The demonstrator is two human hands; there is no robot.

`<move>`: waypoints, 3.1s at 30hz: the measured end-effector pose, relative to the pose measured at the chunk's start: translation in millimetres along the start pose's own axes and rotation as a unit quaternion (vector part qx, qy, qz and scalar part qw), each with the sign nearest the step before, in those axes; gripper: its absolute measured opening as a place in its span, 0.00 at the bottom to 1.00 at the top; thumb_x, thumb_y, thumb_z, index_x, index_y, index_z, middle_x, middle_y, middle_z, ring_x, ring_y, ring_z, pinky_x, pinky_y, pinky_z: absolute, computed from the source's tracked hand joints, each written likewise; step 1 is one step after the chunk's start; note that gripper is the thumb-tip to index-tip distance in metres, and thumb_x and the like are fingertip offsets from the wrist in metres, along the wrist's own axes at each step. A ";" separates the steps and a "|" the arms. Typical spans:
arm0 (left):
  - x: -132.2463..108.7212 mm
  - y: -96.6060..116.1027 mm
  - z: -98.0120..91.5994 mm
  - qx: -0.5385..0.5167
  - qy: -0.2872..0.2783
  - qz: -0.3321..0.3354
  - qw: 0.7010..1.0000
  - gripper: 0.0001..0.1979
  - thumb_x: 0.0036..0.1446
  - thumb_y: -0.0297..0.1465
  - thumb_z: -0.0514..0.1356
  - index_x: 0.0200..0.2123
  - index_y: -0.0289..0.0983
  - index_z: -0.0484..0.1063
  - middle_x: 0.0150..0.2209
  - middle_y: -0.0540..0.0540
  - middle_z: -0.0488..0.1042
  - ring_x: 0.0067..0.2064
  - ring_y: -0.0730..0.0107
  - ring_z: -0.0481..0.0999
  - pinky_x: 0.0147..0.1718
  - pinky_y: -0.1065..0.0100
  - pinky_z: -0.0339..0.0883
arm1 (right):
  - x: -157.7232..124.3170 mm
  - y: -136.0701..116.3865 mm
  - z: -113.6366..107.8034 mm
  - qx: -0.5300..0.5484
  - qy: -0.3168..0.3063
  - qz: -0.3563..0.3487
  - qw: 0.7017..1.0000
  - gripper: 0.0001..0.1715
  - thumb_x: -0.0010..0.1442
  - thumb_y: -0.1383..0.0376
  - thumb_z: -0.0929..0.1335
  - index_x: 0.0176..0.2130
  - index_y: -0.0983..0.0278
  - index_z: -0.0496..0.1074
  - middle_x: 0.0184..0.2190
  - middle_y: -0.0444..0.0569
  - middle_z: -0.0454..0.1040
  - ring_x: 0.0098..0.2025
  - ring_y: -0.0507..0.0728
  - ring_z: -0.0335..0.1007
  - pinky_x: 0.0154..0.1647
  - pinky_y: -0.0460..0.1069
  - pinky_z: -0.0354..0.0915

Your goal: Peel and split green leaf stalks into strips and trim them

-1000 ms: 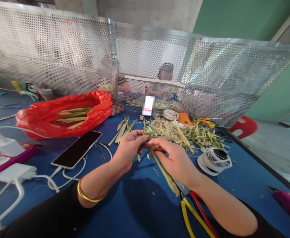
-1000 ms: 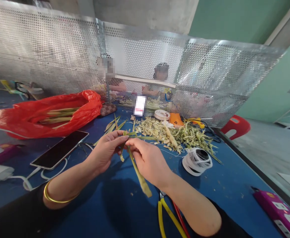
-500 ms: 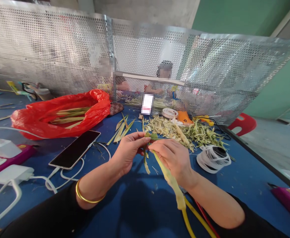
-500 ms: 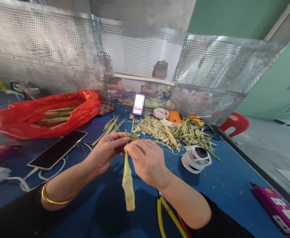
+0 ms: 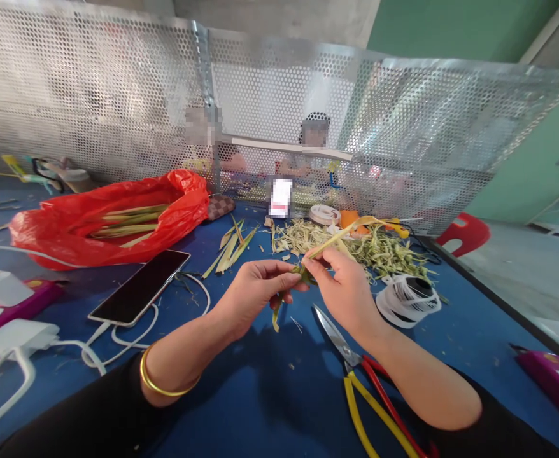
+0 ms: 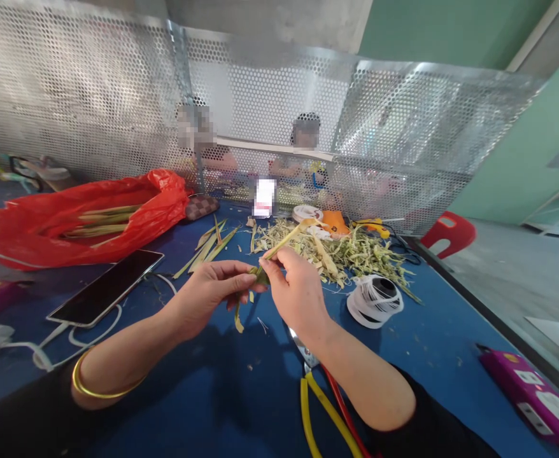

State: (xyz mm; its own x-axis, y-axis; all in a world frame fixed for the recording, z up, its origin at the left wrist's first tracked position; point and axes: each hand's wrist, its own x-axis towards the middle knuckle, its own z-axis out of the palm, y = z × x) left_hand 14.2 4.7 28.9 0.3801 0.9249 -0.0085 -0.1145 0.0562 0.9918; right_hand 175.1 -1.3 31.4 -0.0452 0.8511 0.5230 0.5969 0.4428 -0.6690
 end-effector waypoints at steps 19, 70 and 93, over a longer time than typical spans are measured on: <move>4.0 5.5 -4.9 -0.015 0.123 0.105 0.987 0.05 0.48 0.32 0.65 0.28 0.35 0.76 0.23 0.50 0.76 0.27 0.75 0.72 0.32 0.73 0.65 | 10.1 -4.0 -14.4 0.132 -0.170 0.045 0.976 0.06 0.60 0.62 0.65 0.33 0.62 0.70 0.27 0.43 0.71 0.29 0.52 0.66 0.31 0.47 0.62; 1.8 7.3 -8.0 0.082 -0.043 -0.067 0.993 0.06 0.45 0.28 0.64 0.30 0.35 0.78 0.26 0.48 0.78 0.21 0.76 0.72 0.18 0.75 0.58 | -2.8 -9.5 -2.6 -0.268 -0.037 -0.231 0.935 0.08 0.60 0.74 0.62 0.31 0.64 0.64 0.30 0.48 0.68 0.36 0.56 0.64 0.52 0.55 0.56; 4.0 1.3 -2.4 0.055 0.037 -0.007 0.998 0.10 0.45 0.28 0.66 0.34 0.35 0.73 0.25 0.50 0.77 0.21 0.79 0.70 0.23 0.75 0.60 | 7.6 -17.0 -37.8 -0.085 -0.076 -0.023 0.993 0.08 0.59 0.62 0.66 0.32 0.61 0.73 0.34 0.46 0.75 0.38 0.55 0.70 0.40 0.50 0.64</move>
State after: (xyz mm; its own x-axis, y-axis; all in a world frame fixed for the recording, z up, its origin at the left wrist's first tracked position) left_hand 13.3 9.4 29.8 0.3122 0.9496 -0.0281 -0.0063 0.0317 0.9995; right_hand 194.9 -13.1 66.7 -0.1880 0.8699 0.4560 0.7178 0.4385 -0.5407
